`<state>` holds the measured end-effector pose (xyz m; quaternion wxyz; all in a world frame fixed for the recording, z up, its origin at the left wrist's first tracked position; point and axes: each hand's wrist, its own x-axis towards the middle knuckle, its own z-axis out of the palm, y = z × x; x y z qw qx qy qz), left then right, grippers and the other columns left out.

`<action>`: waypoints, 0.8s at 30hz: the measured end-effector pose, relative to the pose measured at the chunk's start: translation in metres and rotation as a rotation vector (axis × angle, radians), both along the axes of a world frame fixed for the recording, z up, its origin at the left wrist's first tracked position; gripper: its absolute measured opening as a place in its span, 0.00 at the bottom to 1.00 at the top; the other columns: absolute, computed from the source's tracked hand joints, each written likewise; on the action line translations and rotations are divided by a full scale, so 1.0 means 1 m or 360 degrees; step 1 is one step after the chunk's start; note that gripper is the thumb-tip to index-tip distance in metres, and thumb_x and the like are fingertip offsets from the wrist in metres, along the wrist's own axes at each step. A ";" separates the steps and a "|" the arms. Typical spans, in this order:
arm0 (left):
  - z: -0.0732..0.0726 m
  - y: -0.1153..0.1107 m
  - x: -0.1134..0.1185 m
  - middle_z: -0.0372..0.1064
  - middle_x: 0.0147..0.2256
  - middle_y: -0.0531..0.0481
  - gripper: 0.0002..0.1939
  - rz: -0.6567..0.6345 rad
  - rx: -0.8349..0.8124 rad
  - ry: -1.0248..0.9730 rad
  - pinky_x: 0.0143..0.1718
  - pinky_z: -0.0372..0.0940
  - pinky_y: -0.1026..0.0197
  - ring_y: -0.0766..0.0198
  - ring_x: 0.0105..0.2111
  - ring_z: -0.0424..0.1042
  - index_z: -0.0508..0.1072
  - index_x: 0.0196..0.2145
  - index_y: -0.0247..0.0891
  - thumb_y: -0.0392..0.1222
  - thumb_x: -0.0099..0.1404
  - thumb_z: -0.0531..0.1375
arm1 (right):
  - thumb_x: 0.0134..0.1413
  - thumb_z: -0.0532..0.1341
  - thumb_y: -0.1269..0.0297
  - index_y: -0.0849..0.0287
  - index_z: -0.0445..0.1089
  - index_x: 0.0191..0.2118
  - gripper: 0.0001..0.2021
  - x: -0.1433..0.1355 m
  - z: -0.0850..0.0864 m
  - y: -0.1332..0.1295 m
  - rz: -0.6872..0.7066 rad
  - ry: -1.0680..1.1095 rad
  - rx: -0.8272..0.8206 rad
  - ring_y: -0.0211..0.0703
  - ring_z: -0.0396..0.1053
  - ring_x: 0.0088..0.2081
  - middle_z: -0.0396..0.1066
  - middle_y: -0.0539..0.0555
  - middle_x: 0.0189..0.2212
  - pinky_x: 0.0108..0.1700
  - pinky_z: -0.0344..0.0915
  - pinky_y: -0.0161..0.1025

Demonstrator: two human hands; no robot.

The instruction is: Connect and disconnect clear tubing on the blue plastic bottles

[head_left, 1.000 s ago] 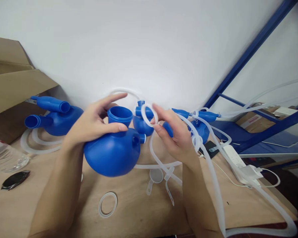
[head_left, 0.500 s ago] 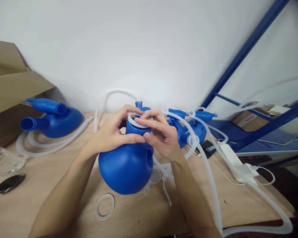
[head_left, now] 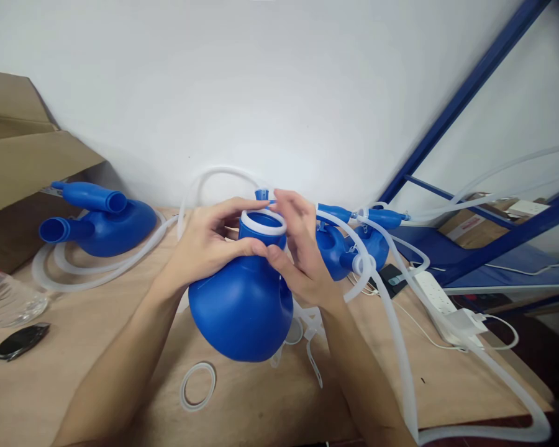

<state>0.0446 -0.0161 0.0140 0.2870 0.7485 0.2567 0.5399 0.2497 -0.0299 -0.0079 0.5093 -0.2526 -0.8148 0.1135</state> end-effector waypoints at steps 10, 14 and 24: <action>0.000 0.000 0.006 0.79 0.51 0.42 0.23 0.0250 0.0211 -0.0074 0.39 0.74 0.62 0.54 0.47 0.79 0.83 0.48 0.42 0.58 0.61 0.73 | 0.59 0.70 0.45 0.41 0.37 0.78 0.53 -0.002 0.007 0.000 0.0303 0.0038 -0.0716 0.55 0.66 0.68 0.57 0.55 0.73 0.68 0.68 0.54; -0.003 0.001 0.011 0.79 0.49 0.43 0.20 0.0267 0.0277 -0.0112 0.39 0.74 0.63 0.54 0.50 0.78 0.84 0.48 0.43 0.56 0.62 0.72 | 0.60 0.70 0.49 0.43 0.49 0.75 0.44 -0.011 0.006 -0.002 0.0195 0.0169 -0.0733 0.55 0.73 0.61 0.66 0.53 0.68 0.62 0.74 0.53; -0.006 0.009 0.013 0.82 0.44 0.43 0.18 0.0333 0.0120 -0.0196 0.31 0.73 0.64 0.57 0.40 0.80 0.85 0.44 0.41 0.56 0.64 0.71 | 0.57 0.71 0.48 0.46 0.58 0.69 0.38 -0.014 0.000 0.003 0.0241 0.0314 -0.0928 0.49 0.81 0.42 0.79 0.51 0.44 0.47 0.81 0.47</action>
